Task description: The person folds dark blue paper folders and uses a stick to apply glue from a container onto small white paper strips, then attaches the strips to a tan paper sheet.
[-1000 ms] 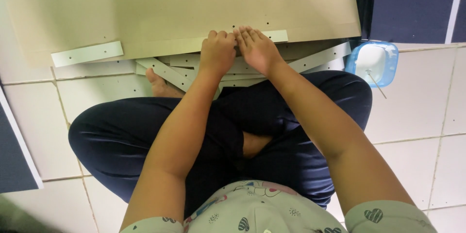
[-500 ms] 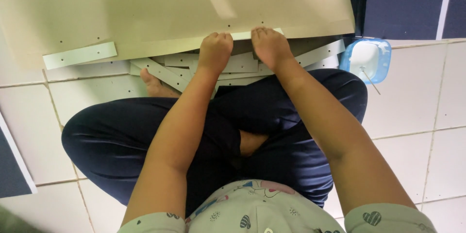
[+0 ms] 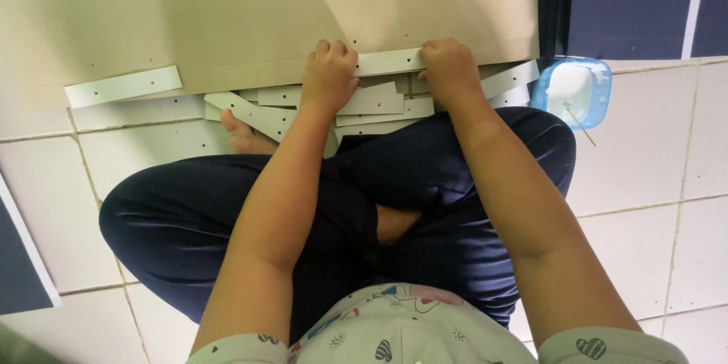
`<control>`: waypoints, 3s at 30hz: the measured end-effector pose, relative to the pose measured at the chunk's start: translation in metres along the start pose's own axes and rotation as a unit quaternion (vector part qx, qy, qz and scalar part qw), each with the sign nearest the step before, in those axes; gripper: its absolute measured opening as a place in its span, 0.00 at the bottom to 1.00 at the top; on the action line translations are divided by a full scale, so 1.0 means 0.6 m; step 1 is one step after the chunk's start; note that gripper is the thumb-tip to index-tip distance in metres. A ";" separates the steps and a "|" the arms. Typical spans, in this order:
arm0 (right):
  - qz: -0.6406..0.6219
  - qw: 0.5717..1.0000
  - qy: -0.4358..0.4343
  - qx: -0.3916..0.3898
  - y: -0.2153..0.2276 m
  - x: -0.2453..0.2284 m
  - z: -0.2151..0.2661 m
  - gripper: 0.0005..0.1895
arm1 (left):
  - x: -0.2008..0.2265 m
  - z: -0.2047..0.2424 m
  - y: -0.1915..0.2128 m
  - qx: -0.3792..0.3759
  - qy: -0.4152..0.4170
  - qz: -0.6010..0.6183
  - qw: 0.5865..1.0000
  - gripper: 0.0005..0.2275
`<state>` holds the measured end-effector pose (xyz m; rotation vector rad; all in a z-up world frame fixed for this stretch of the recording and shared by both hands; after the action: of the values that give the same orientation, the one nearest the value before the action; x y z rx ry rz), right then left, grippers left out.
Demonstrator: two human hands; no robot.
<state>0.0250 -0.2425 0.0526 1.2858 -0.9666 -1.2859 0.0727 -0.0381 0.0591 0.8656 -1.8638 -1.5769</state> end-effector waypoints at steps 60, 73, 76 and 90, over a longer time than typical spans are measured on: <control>-0.380 0.845 -0.375 0.032 -0.016 0.092 0.010 0.14 | -0.043 -0.006 -0.020 -0.151 0.068 0.152 0.975 0.14; -0.378 0.842 -0.383 0.033 -0.008 0.088 0.009 0.11 | -0.044 -0.006 -0.023 -0.146 0.065 0.147 0.976 0.14; -0.377 0.831 -0.408 0.024 -0.001 0.082 0.012 0.09 | -0.049 -0.006 -0.021 -0.149 0.077 0.137 0.976 0.16; -0.168 0.908 -0.384 -0.015 0.056 0.016 -0.023 0.50 | -0.070 0.017 0.062 -0.289 0.316 0.144 0.892 0.40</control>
<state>0.0433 -0.2550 0.0825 0.9366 -1.2790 -2.1546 0.0875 0.0044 0.0942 0.6694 -0.9324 -1.3288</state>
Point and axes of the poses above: each hand's wrist, its own z-axis away from the middle knuckle, its own y-axis out of the back of the hand, x = y × z, the point moved 8 cm from there along -z, towards the middle knuckle, and after that the axes turned 11 degrees about -z, right-handed, at the moved point
